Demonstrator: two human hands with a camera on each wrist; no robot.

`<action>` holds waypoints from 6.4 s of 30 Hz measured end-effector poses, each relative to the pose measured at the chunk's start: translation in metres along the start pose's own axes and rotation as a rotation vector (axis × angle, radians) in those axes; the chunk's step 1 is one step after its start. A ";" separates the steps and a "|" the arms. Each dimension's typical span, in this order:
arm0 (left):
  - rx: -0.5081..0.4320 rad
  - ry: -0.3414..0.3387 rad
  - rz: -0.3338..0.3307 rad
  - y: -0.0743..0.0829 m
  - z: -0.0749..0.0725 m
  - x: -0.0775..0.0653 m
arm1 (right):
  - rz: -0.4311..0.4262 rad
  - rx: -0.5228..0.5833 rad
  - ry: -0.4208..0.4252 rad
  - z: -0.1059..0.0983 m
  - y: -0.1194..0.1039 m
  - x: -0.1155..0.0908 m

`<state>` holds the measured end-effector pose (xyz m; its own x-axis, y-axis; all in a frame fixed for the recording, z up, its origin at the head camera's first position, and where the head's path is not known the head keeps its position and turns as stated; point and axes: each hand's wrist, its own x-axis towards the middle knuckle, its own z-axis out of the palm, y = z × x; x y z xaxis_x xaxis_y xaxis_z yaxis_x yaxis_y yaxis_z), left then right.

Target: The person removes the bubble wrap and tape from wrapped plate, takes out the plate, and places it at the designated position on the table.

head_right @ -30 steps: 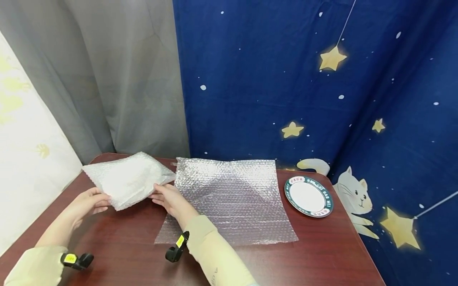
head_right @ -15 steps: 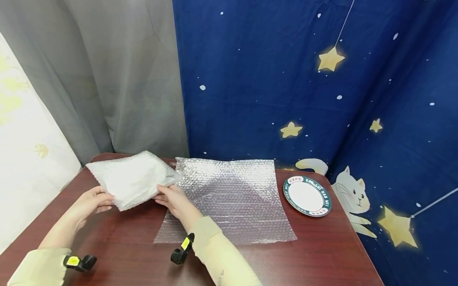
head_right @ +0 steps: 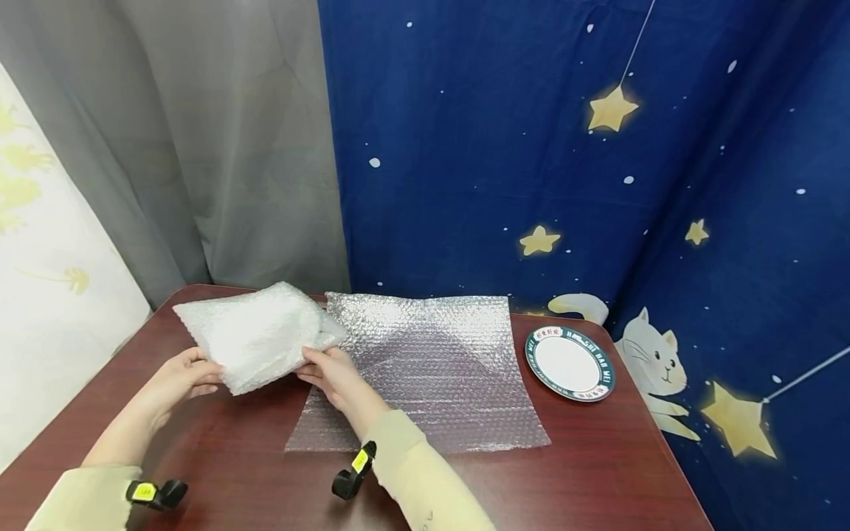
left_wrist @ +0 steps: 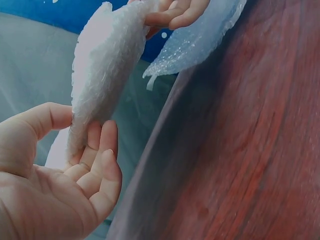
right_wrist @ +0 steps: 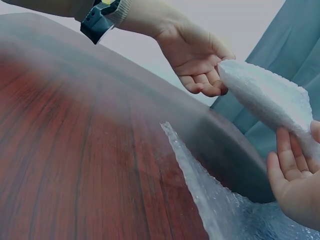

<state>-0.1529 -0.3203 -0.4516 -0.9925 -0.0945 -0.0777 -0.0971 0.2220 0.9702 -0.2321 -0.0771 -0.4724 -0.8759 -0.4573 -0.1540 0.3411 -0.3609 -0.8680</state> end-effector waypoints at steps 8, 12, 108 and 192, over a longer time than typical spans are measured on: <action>0.008 0.007 0.024 0.008 0.011 0.000 | -0.030 -0.011 0.003 -0.008 -0.006 -0.008; -0.011 0.012 0.035 0.012 0.017 0.000 | -0.034 -0.003 0.029 -0.012 -0.007 -0.012; -0.016 -0.071 0.019 0.038 0.215 0.016 | -0.083 -0.363 0.233 -0.175 -0.071 -0.113; -0.011 -0.160 -0.149 0.027 0.235 0.050 | 0.063 -0.537 0.405 -0.218 -0.097 -0.110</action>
<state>-0.2227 -0.0913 -0.4836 -0.9665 0.0296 -0.2549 -0.2437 0.2061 0.9477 -0.2432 0.1858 -0.4744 -0.9544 -0.0861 -0.2857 0.2701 0.1580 -0.9498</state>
